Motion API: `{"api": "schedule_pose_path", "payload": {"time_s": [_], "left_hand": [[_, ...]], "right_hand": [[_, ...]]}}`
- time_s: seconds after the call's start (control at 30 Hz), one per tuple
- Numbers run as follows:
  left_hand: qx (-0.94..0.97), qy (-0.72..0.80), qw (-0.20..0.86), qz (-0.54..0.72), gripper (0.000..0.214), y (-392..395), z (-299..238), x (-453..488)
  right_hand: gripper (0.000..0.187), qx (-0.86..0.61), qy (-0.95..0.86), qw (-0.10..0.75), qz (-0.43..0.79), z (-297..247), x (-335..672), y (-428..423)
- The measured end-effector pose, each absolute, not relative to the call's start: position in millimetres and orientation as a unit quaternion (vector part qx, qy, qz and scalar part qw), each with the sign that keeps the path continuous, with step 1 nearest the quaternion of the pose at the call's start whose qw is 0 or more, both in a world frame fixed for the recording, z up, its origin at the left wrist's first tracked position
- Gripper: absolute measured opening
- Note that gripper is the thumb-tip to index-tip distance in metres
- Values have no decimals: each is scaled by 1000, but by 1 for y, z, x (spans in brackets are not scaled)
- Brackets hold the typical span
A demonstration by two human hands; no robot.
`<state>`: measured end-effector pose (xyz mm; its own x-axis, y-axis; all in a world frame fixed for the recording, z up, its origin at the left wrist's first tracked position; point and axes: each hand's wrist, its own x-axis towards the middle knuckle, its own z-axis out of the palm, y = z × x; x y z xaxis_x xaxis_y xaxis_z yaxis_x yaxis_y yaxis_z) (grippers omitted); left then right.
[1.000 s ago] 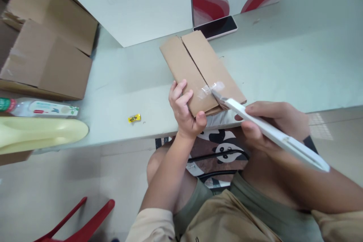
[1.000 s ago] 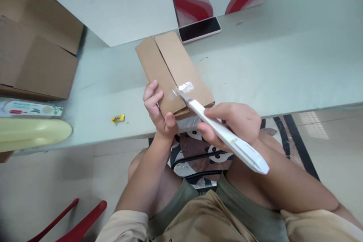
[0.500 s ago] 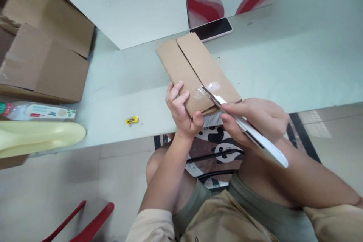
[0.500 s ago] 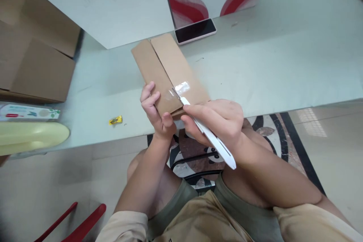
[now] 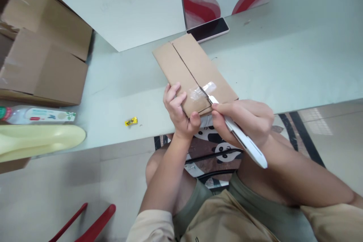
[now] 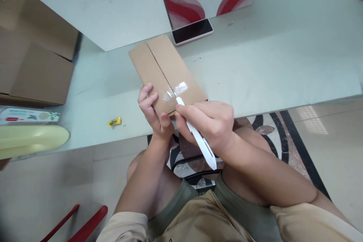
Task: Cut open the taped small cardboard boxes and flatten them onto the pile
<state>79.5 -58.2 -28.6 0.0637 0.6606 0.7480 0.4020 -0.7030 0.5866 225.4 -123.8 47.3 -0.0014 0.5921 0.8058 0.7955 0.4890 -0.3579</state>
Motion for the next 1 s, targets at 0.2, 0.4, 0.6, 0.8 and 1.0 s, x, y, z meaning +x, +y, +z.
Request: {"api": "schedule_pose_path", "payload": {"time_s": [0.2, 0.4, 0.6, 0.8, 1.0], "left_hand": [[732, 343, 69, 585, 42, -54, -31, 79], [734, 351, 59, 578, 44, -53, -33, 78], [733, 341, 59, 586, 44, -52, -32, 78], [731, 349, 58, 583, 44, -52, -34, 78], [732, 348, 67, 582, 44, -53, -35, 78]], "right_hand": [[8, -515, -696, 492, -88, 46, 221, -122], [6, -522, -694, 490, -76, 48, 222, -124], [5, -495, -706, 500, -89, 57, 228, -130], [9, -508, -692, 504, -91, 54, 228, -130], [10, -518, -681, 510, -94, 50, 225, -127]]}}
